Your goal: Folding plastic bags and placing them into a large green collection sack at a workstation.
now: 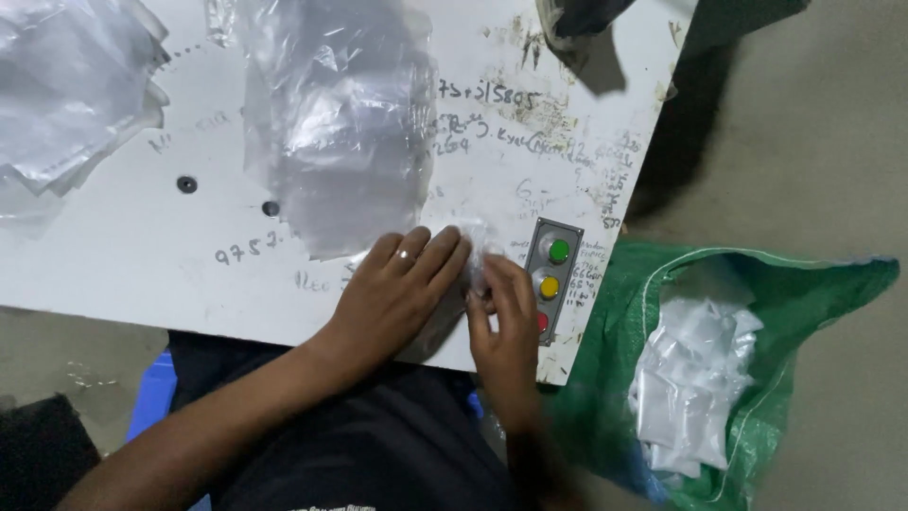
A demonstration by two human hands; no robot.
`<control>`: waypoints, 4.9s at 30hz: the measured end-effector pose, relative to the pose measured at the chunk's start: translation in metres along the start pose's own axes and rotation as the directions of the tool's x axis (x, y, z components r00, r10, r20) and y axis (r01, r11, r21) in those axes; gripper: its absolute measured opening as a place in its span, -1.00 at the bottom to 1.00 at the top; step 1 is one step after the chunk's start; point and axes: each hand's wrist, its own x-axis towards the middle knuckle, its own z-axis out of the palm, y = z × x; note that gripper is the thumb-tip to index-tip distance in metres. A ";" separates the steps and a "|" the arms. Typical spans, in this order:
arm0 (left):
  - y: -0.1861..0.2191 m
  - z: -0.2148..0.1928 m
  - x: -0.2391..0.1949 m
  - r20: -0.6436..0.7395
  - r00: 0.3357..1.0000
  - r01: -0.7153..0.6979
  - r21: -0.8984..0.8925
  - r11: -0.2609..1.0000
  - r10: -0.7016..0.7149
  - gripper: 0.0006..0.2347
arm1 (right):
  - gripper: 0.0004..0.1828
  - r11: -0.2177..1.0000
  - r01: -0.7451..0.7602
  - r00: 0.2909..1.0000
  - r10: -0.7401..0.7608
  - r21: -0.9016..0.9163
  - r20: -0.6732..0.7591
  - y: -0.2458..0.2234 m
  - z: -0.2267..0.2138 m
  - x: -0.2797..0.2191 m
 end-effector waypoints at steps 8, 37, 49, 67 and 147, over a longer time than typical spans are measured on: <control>-0.023 -0.002 0.005 0.092 0.992 -0.083 0.014 0.996 0.081 -0.88 | -0.82 0.943 0.331 0.940 -0.333 -0.031 -0.080 0.007 0.006 -0.040; -0.030 -0.036 0.001 0.319 0.910 0.405 -0.543 0.735 -0.265 -0.92 | -0.59 0.989 -0.071 0.978 0.043 0.131 0.203 -0.013 -0.028 0.038; -0.022 -0.099 0.004 -0.389 0.909 -0.093 -0.541 0.836 -0.150 -0.90 | -0.78 0.940 0.285 0.883 -0.182 0.186 -0.434 -0.040 -0.111 0.256; -0.007 -0.059 -0.008 -0.342 0.938 -0.185 -0.339 0.922 0.063 -0.88 | -0.64 0.930 0.290 0.922 -0.209 0.224 -0.326 -0.031 -0.074 0.111; -0.076 -0.124 -0.092 0.273 0.960 0.279 -0.913 0.299 -0.061 -0.92 | -0.87 0.982 0.163 0.945 -0.128 -0.096 0.302 -0.148 0.091 0.140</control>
